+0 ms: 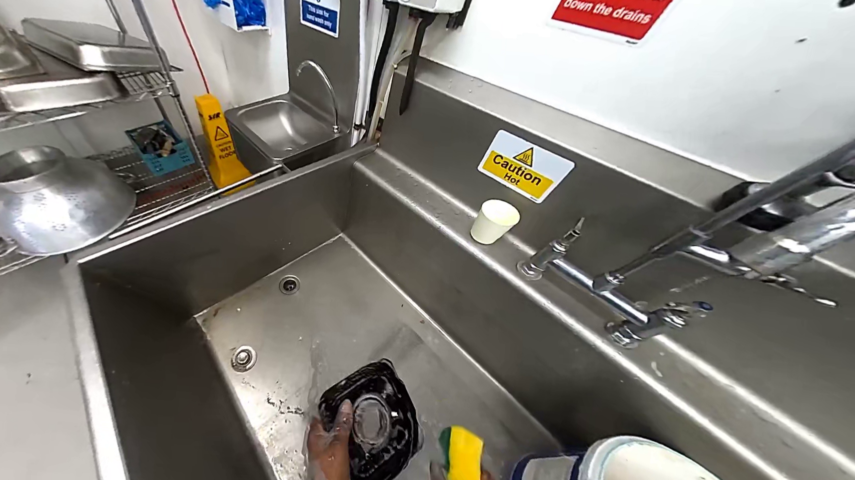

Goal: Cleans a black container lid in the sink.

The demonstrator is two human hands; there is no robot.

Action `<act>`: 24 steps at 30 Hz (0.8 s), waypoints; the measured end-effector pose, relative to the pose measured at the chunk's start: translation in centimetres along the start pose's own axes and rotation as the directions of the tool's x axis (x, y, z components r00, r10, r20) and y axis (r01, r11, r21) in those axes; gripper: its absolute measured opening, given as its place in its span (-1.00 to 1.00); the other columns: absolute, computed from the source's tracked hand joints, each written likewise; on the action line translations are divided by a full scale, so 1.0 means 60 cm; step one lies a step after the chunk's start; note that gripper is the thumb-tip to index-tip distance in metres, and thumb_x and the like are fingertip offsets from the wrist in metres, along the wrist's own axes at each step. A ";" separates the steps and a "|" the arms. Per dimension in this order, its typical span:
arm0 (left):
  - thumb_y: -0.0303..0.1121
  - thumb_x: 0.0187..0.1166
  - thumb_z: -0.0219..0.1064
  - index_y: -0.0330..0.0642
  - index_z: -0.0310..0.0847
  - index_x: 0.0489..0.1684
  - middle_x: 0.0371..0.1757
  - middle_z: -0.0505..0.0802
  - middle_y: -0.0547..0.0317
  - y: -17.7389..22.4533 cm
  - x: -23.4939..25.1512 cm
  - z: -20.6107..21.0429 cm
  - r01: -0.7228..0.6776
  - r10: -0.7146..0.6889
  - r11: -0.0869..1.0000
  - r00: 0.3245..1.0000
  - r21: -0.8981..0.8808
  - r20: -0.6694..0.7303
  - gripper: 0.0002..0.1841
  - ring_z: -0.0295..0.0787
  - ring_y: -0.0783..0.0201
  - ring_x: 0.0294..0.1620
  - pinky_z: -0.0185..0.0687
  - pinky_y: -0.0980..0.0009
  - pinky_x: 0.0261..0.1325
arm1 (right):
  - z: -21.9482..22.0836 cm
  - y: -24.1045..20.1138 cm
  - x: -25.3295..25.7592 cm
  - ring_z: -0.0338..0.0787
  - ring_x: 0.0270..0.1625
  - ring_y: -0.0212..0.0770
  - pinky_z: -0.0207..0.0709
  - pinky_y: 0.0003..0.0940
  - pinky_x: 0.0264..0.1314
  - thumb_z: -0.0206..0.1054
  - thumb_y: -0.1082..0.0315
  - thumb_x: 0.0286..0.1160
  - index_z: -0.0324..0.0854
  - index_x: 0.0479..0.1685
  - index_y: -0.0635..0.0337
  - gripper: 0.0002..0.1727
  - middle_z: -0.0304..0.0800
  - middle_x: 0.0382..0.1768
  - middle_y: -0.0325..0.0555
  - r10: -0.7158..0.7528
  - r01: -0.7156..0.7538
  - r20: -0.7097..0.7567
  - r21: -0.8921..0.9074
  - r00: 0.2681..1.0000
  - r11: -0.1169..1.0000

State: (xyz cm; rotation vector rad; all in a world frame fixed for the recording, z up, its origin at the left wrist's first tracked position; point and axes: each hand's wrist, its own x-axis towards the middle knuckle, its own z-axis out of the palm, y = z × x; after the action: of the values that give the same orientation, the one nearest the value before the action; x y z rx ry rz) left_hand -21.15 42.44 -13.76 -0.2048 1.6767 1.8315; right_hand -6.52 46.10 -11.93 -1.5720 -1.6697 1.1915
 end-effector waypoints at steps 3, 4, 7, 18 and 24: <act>-0.39 0.72 0.26 -0.54 0.37 0.49 0.21 0.76 -0.28 -0.006 -0.020 0.005 -0.018 0.000 0.990 0.992 0.139 0.127 -0.53 0.78 0.18 0.16 0.66 0.28 0.33 | 0.009 -0.032 0.030 0.36 0.70 0.44 0.34 0.27 0.66 0.62 0.23 0.24 0.48 0.53 0.51 -0.18 0.30 0.66 0.53 -0.252 0.275 0.147 -0.165 0.957 0.947; -0.38 0.72 0.25 -0.54 0.37 0.47 0.19 0.77 -0.26 -0.007 -0.023 0.005 -0.022 -0.004 0.986 0.987 0.163 0.162 -0.53 0.78 0.20 0.14 0.66 0.30 0.32 | 0.025 -0.040 0.032 0.33 0.72 0.45 0.32 0.30 0.67 0.62 0.22 0.25 0.49 0.59 0.40 -0.18 0.27 0.71 0.46 -0.261 0.315 0.238 -0.225 0.935 0.922; -0.36 0.76 0.21 -0.59 0.43 0.38 0.09 0.79 -0.27 -0.007 -0.016 0.002 -0.010 -0.019 0.981 0.989 0.195 0.144 -0.58 0.79 0.18 0.07 0.66 0.27 0.28 | 0.062 -0.060 -0.006 0.36 0.68 0.53 0.32 0.36 0.65 0.49 0.34 0.36 0.63 0.50 0.30 -0.39 0.41 0.66 0.37 -0.307 0.458 0.404 -0.358 0.862 0.813; -0.32 0.69 0.28 -0.58 0.48 0.39 0.16 0.80 -0.31 -0.009 -0.014 0.000 -0.162 0.094 0.936 0.971 0.314 0.219 -0.53 0.77 0.10 0.21 0.59 0.19 0.41 | 0.011 -0.024 0.050 0.54 0.56 0.40 0.43 0.35 0.53 0.39 0.49 0.42 0.76 0.31 0.27 -0.58 0.52 0.56 0.35 -0.059 0.178 0.276 -0.426 0.959 0.887; -0.31 0.77 0.17 -0.59 0.49 0.36 0.07 0.82 -0.28 -0.008 0.000 -0.010 -0.189 0.122 0.917 0.971 0.351 0.205 -0.56 0.80 0.13 0.10 0.64 0.21 0.33 | 0.064 -0.119 -0.017 0.60 0.48 0.43 0.57 0.22 0.39 0.36 0.45 0.39 0.87 0.13 0.19 -0.66 0.63 0.49 0.26 -0.187 0.471 0.497 -0.540 0.847 0.698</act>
State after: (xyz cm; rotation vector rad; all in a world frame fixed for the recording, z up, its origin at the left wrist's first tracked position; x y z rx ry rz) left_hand -21.08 41.85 -14.28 0.2542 1.9110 1.5507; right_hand -13.13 44.76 -7.27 -1.3014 -2.7466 0.8033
